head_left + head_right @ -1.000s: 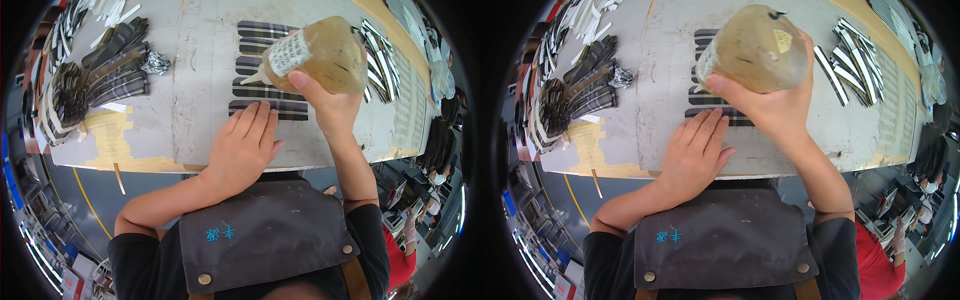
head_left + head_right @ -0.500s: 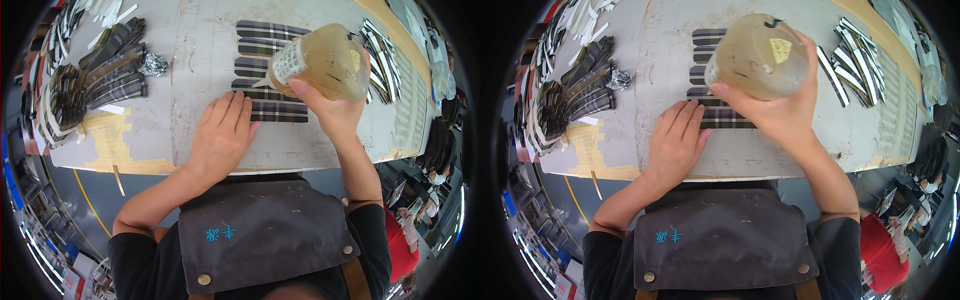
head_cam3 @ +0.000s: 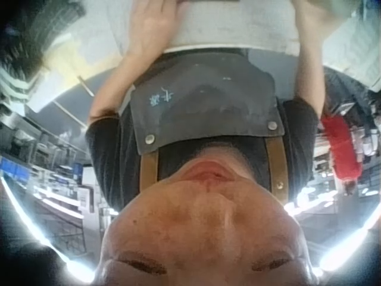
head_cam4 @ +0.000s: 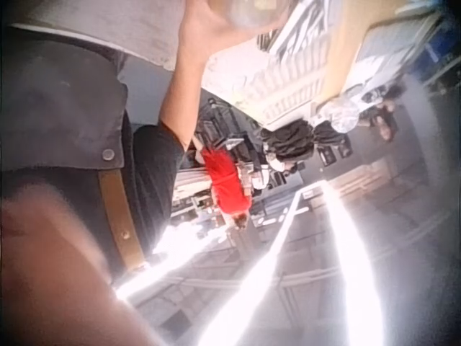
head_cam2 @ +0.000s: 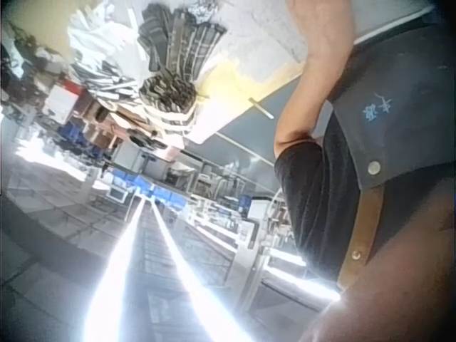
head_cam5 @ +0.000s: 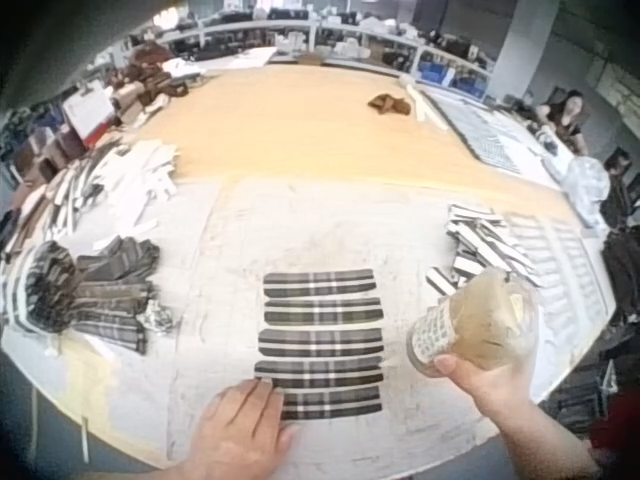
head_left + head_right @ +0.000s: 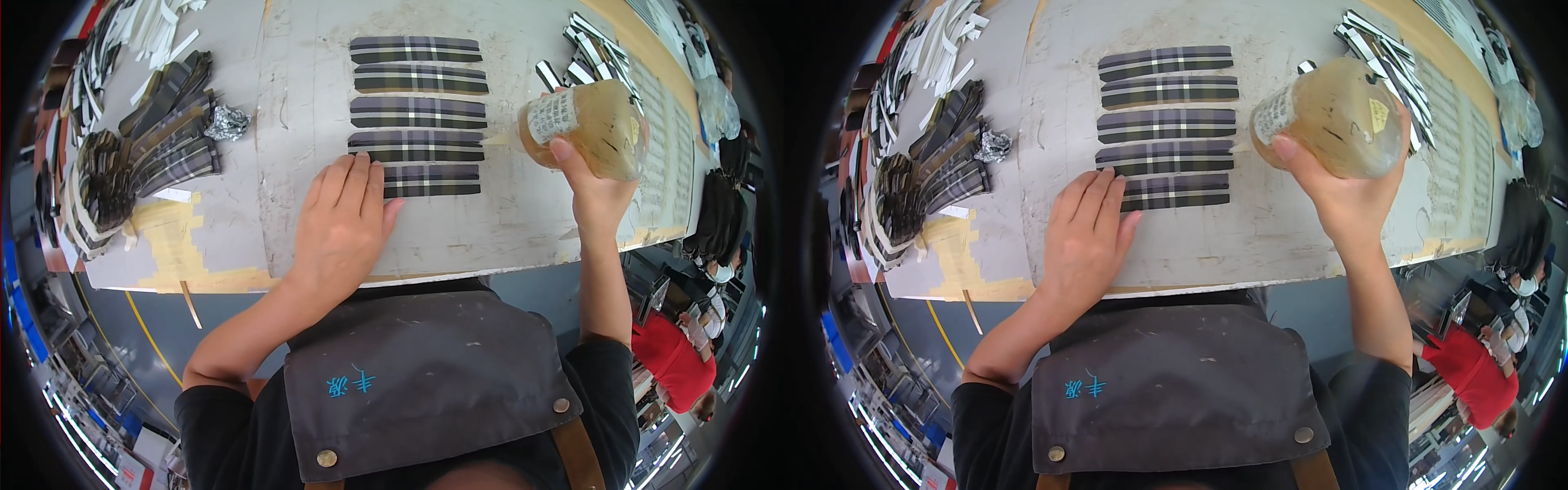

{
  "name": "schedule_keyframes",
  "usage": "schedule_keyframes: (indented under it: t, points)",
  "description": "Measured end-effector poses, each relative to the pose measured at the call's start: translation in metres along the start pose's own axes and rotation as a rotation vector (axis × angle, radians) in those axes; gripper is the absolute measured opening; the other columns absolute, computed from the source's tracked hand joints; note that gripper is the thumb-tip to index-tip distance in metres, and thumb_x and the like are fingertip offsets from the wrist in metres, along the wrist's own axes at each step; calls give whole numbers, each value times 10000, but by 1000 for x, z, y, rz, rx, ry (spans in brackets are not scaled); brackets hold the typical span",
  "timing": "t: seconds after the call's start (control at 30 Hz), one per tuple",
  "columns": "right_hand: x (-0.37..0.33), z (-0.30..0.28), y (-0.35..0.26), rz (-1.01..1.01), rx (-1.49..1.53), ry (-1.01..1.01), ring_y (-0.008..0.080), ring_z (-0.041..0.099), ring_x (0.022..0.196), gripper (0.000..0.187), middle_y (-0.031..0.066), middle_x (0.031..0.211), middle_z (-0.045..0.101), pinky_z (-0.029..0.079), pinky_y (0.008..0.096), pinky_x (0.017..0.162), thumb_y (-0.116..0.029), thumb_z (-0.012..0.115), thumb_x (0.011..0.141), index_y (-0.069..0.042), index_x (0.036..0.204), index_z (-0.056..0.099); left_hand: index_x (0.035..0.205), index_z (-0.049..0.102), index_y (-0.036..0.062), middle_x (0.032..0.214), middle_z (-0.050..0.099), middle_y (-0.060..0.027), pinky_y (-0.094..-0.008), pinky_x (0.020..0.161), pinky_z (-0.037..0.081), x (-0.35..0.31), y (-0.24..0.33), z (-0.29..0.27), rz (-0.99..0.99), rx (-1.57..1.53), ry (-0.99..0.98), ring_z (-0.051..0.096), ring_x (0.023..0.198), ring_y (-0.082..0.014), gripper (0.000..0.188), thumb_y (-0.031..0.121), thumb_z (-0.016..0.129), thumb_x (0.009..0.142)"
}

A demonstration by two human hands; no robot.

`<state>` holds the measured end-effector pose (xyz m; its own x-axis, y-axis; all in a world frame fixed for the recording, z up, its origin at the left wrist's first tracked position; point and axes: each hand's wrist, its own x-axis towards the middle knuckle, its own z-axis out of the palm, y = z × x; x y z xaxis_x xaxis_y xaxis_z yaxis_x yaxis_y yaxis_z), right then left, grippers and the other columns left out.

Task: The recorder is aligning and gluing fabric strips with white reinforcing material in a workshop environment.

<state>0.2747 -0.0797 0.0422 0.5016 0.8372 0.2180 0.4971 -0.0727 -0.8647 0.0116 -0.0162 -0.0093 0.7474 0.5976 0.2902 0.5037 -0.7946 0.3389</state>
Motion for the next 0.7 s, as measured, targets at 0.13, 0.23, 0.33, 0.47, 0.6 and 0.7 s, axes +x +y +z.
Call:
schedule_keyframes:
  t: [0.13,0.23,0.33,0.47,0.6,0.7]
  points:
    - [-2,5,1,4,164,41,206,625,989,806,131,1095,602,538,330,831,-134,890,664,26,1268,381,1097,604,-77,1144,596,-194,-430,890,474,2,-1,-4,-10,-13,-10,557,1063,-343,407,100,736,755]
    - [-3,26,-6,47,304,-16,211,621,994,821,132,1117,583,541,335,826,-132,893,657,22,1271,369,1094,609,-69,1138,602,-186,-431,880,473,3,-2,-6,-25,-47,9,560,1058,-337,393,91,732,757]
    - [-3,54,-13,-115,292,-175,371,591,1139,678,274,1225,561,513,459,964,-22,723,794,33,1331,311,1082,616,-63,1120,610,-180,-431,867,472,1,-4,-9,-27,-69,35,564,1051,-332,374,79,728,755]
    - [0,89,-21,-166,351,-204,273,601,1086,846,195,1187,561,520,384,910,-92,847,682,8,1316,297,1003,632,-84,1049,626,-192,-415,858,480,0,-7,-10,15,-56,58,567,1029,-319,347,121,735,742]
    - [-2,100,-25,-185,331,-180,203,608,1036,907,135,1144,565,524,323,860,-143,923,599,-2,1282,344,1001,631,-87,1044,626,-195,-414,861,480,-2,-8,-8,13,-56,44,568,1031,-319,342,119,729,746]
    - [-1,96,-25,-155,302,-178,205,612,1030,908,137,1140,570,526,322,857,-144,926,595,1,1281,349,993,632,-90,1042,627,-198,-416,866,480,-2,-8,-8,13,-60,43,567,1034,-320,333,117,724,749]
